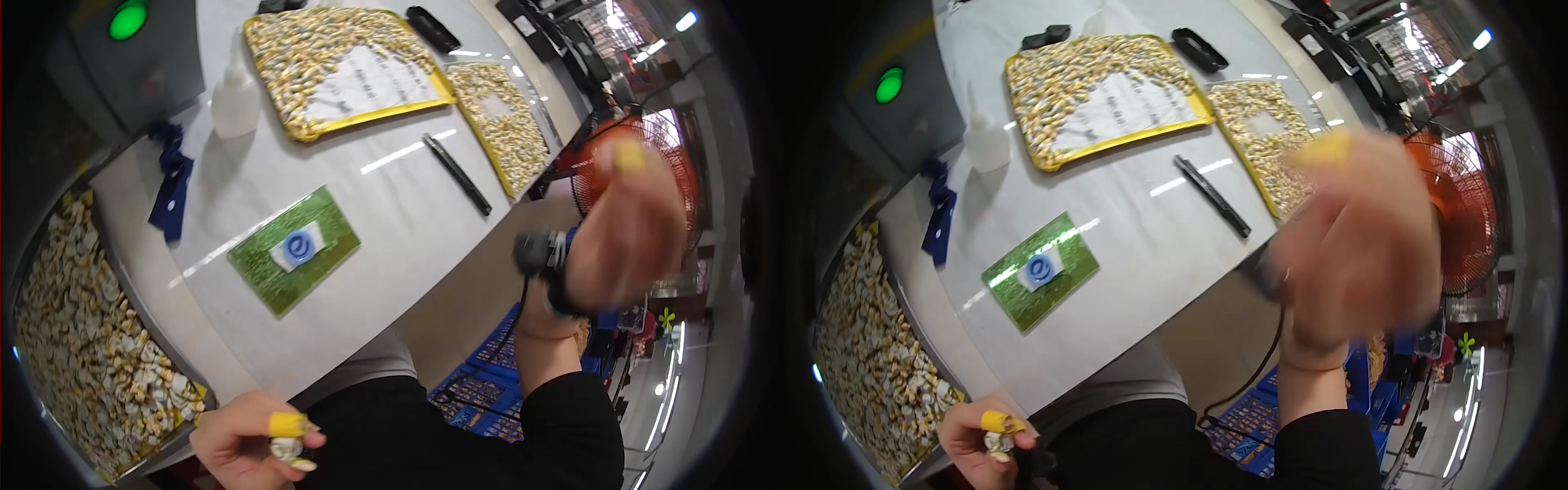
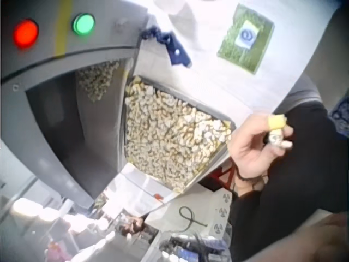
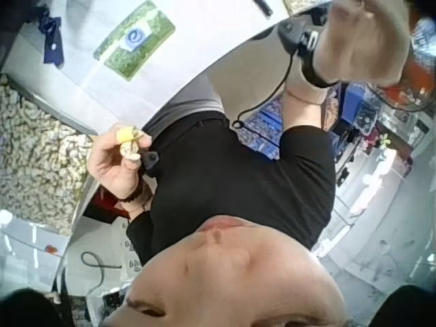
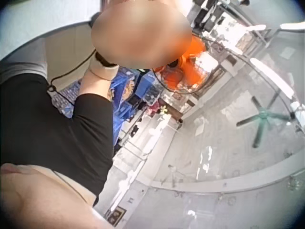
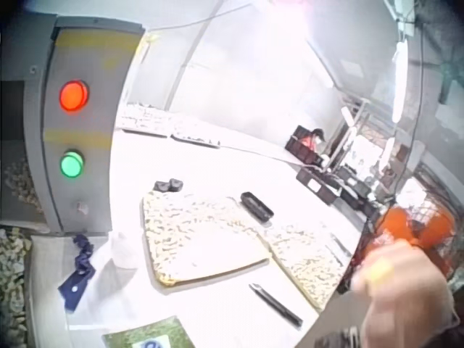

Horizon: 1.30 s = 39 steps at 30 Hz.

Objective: The person picks up small, white, shell-like objects from a tray and wraps them with yellow tape. They place the wrapped items onto a separate tray. The person also moves a tray of finished items under the table and retrieves more raw items from a machine.

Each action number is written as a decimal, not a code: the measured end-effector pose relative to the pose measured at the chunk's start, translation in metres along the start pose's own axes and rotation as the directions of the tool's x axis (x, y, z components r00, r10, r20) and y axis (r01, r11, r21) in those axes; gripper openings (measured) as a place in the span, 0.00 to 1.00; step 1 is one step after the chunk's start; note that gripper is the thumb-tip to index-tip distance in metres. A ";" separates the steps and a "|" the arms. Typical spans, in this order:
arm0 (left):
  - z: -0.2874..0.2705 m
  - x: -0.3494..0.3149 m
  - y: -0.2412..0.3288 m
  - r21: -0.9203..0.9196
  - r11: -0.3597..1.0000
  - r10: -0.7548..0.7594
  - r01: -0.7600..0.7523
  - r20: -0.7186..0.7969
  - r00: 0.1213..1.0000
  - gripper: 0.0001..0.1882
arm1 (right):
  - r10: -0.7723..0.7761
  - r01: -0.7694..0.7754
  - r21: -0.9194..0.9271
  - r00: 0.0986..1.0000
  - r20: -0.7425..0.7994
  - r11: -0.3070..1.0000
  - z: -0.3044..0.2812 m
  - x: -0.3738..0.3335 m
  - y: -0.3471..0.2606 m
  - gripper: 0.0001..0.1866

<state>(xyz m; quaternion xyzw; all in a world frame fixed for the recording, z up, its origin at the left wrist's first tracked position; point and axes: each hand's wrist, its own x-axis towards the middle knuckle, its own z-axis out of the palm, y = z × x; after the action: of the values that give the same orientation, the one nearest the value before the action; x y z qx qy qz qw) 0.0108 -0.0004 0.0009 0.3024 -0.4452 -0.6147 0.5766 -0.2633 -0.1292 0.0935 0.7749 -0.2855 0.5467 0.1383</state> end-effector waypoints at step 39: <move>-0.020 -0.008 0.001 -0.063 0.994 0.090 -0.093 -0.058 0.994 0.19 | 0.618 -0.466 -0.408 0.539 0.573 0.785 -0.026 -0.051 0.174 0.06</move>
<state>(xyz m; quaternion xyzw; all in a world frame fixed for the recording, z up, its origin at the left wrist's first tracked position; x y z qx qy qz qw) 0.0303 0.0036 -0.0078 0.2795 -0.4219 -0.5933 0.6260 -0.3984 -0.2394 0.0386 0.7718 -0.5970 0.2061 -0.0738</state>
